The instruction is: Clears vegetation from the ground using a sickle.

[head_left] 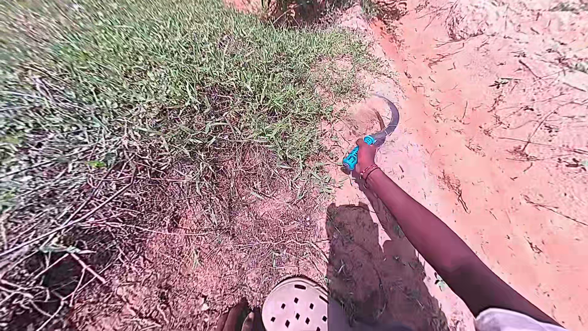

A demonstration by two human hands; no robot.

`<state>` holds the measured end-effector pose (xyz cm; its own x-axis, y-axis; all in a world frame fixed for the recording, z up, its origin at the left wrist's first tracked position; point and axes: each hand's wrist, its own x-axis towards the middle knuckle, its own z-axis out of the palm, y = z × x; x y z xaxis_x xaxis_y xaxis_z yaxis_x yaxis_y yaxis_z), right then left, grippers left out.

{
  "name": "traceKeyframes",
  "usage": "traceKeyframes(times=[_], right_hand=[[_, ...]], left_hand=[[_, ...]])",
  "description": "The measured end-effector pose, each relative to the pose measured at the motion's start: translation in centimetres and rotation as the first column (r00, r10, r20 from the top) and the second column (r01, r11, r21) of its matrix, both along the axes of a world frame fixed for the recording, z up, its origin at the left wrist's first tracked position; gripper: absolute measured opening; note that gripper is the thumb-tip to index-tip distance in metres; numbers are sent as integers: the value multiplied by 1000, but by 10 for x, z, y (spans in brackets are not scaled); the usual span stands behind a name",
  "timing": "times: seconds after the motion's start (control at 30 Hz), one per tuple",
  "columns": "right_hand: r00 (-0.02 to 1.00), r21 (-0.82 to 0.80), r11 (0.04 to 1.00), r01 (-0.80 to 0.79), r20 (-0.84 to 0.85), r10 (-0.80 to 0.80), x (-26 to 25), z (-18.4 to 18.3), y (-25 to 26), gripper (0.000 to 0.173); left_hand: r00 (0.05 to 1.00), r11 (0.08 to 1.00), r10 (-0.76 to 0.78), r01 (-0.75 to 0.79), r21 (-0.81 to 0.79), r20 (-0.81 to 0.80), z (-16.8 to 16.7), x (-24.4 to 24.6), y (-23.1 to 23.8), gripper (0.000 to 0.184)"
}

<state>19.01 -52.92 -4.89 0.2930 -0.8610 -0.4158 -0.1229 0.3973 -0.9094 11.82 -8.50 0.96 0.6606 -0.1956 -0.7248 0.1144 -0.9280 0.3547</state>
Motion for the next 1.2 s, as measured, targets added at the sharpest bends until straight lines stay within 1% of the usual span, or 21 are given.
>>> traceKeyframes(times=[0.03,0.07,0.1,0.17,0.2,0.23,0.3,0.37,0.43,0.5,0.6,0.63,0.67,0.7,0.77,0.8,0.87,0.93,1.03,1.13,1.2], right_hand=[[994,7,997,-77,-72,77,20,-11,-8,52],[977,14,986,-166,-136,166,36,-22,-5,49],[940,36,958,-286,-182,287,42,-29,12,47],[812,59,852,-520,-275,515,30,-30,67,37],[771,72,824,-563,-313,554,16,-30,94,37],[752,67,816,-574,-352,557,5,-31,110,39],[740,89,824,-559,-394,544,-15,-24,119,40],[771,72,833,-549,-342,538,-44,-11,115,38],[811,-24,840,-543,-273,517,-77,-1,109,36],[868,-75,886,-458,-253,428,-94,2,105,37],[969,-57,978,-200,-160,188,-60,0,82,32],[984,-16,991,-132,-123,129,-39,-1,66,31],[989,30,994,-109,-96,111,-16,-2,52,32],[983,54,988,-146,-106,151,4,-3,41,34],[920,27,944,-328,-220,326,25,-19,39,38],[880,-3,909,-416,-255,401,29,-25,46,40],[832,-9,877,-480,-321,452,18,-31,55,41],[810,42,869,-493,-342,476,-15,-28,60,31],[813,97,863,-496,-297,501,-81,-10,63,29],[843,61,887,-458,-285,455,-111,10,78,23],[869,2,908,-419,-288,402,-122,11,91,23]], left_hand=[[998,999,-3,5,-42,61,-28,-5,16,46],[991,997,-15,25,-75,133,-59,-7,34,46],[988,995,-7,23,-102,155,-77,-8,46,47],[990,991,22,-3,-137,139,-85,-7,54,48],[991,990,27,-8,-138,132,-84,-9,55,48],[991,991,32,-15,-134,130,-84,-7,52,48],[992,992,32,-17,-124,124,-81,-4,48,48],[992,992,27,-12,-122,120,-78,-2,47,48],[993,991,41,-27,-131,108,-76,-2,48,48],[991,988,58,-39,-153,123,-80,-6,51,46],[987,979,57,-25,-202,152,-86,-6,51,46],[987,979,51,-20,-201,152,-87,-6,51,46],[987,980,48,-16,-200,155,-88,-6,50,46],[986,980,52,-20,-198,157,-88,-6,50,46],[983,982,67,-35,-184,168,-86,-13,54,46],[981,981,74,-40,-188,180,-86,-13,56,46],[977,977,79,-37,-209,198,-90,-16,60,45],[979,976,65,-22,-218,193,-92,-15,62,46],[984,979,48,-12,-203,174,-92,-14,57,47],[978,983,44,-7,-182,203,-93,-11,59,47],[979,979,52,-11,-202,199,-93,-14,59,47]])
